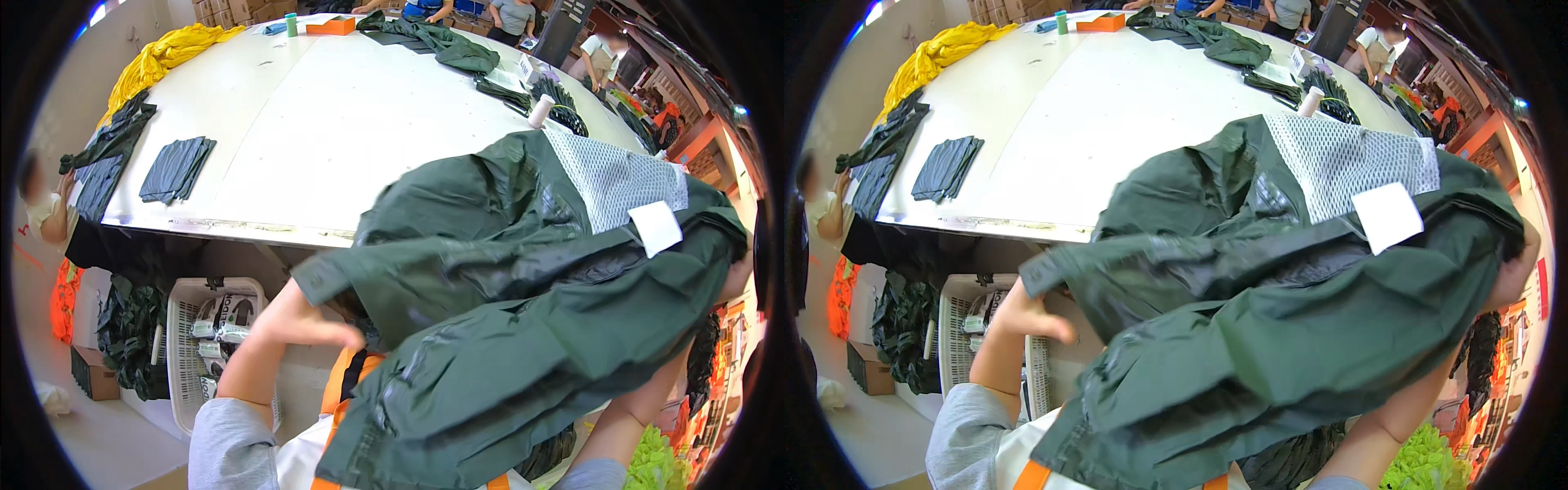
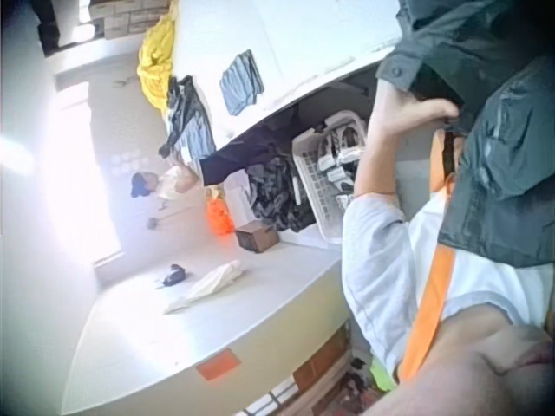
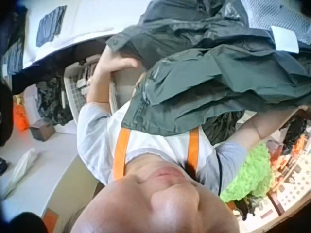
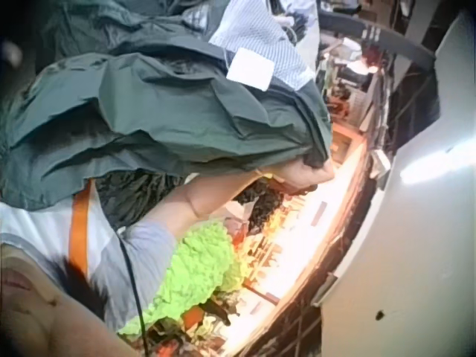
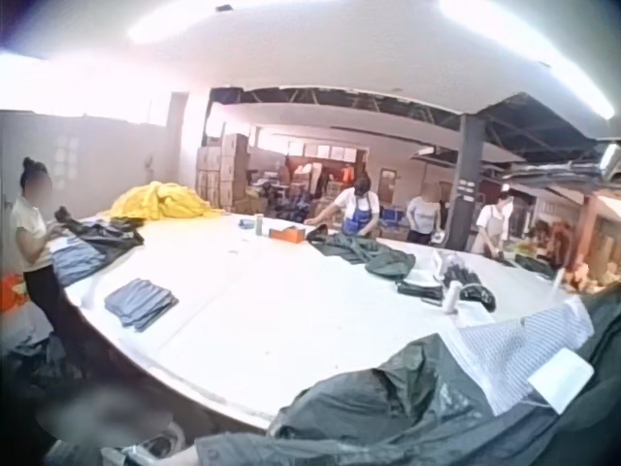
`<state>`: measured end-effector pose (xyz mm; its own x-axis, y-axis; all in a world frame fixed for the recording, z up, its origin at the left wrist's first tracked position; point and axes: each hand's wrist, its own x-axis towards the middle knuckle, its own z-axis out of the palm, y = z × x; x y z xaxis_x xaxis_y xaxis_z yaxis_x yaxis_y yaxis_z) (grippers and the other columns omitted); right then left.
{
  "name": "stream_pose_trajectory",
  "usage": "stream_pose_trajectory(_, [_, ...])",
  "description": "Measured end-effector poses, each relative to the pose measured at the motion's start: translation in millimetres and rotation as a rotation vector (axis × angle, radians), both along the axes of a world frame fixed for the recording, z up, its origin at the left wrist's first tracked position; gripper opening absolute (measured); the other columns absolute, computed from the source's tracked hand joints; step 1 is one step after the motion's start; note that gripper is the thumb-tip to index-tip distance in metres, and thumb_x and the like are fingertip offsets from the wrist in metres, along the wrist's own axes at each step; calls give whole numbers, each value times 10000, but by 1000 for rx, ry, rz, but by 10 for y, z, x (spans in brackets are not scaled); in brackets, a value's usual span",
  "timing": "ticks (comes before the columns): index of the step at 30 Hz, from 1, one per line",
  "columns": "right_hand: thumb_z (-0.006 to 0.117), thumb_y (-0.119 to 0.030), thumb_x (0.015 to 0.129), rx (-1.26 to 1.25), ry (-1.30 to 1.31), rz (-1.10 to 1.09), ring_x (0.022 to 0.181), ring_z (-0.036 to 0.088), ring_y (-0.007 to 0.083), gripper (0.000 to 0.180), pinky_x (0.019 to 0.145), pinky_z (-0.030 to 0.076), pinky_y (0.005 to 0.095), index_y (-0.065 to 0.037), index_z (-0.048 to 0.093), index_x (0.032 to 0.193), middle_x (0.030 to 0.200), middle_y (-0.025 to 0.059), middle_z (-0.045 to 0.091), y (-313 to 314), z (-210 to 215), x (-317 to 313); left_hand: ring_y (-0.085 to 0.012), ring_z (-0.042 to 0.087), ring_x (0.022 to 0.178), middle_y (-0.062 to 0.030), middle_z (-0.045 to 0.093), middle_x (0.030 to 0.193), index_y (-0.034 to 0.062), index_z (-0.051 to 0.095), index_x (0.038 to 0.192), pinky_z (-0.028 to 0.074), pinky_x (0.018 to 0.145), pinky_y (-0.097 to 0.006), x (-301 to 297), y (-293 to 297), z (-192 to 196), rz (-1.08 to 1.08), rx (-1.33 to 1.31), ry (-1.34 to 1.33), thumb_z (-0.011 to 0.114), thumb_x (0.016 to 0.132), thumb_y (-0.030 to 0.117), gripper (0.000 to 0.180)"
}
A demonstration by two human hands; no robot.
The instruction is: The person lays out a dark green jacket on a white table, smooths it, and folds it into a compact rectangle. They then place the folded jacket into a white plastic basket below the table and retrieve another jacket to repeat the process.
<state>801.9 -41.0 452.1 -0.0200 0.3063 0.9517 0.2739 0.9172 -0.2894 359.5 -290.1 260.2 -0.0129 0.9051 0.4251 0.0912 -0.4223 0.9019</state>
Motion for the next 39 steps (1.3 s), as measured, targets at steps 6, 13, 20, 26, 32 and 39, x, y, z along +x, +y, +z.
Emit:
stream_pose_trajectory(6, [605,-43,835,195,-188,-166,892,612,182,251,832,493,304,46,604,1069,1013,113,643,-426,275,-203,-178,579,883,-85,608,954,-14,547,1065,468,816,-337,117,341,-95,899,731,-20,890,552,158,641])
stream_pose_trajectory(13, [557,-90,835,-345,-231,-99,755,536,136,127,716,440,248,21,541,893,807,54,563,-918,475,294,-215,553,763,-71,542,831,28,541,936,433,686,-356,-273,482,156,824,822,-93,740,674,174,360])
stream_pose_trajectory(20, [586,-38,839,358,-580,-404,622,504,155,129,580,442,280,37,548,937,740,22,517,-742,215,-156,-251,528,643,-56,476,709,71,534,807,398,555,-375,-627,296,538,497,845,-11,590,795,189,131])
stream_pose_trajectory(26, [593,34,800,406,-727,-797,609,507,184,123,550,418,272,36,580,923,711,79,515,-385,198,907,-198,550,628,-45,541,702,82,555,765,414,520,-346,-249,-295,1186,-93,727,1260,544,823,178,113])
stream_pose_trajectory(32, [611,-164,846,664,-636,-492,753,611,241,264,650,494,323,-4,575,1053,905,117,616,186,337,-626,-191,604,707,-79,618,777,37,613,855,455,618,-338,-1175,-234,1711,785,512,1127,612,831,247,211])
stream_pose_trajectory(39, [713,-468,739,541,-735,-450,845,633,261,555,695,500,359,-118,525,1127,1025,63,630,1985,-384,-2321,-184,667,799,-119,708,864,-15,680,959,503,734,-329,-2062,1588,1681,1159,218,890,691,840,327,362])
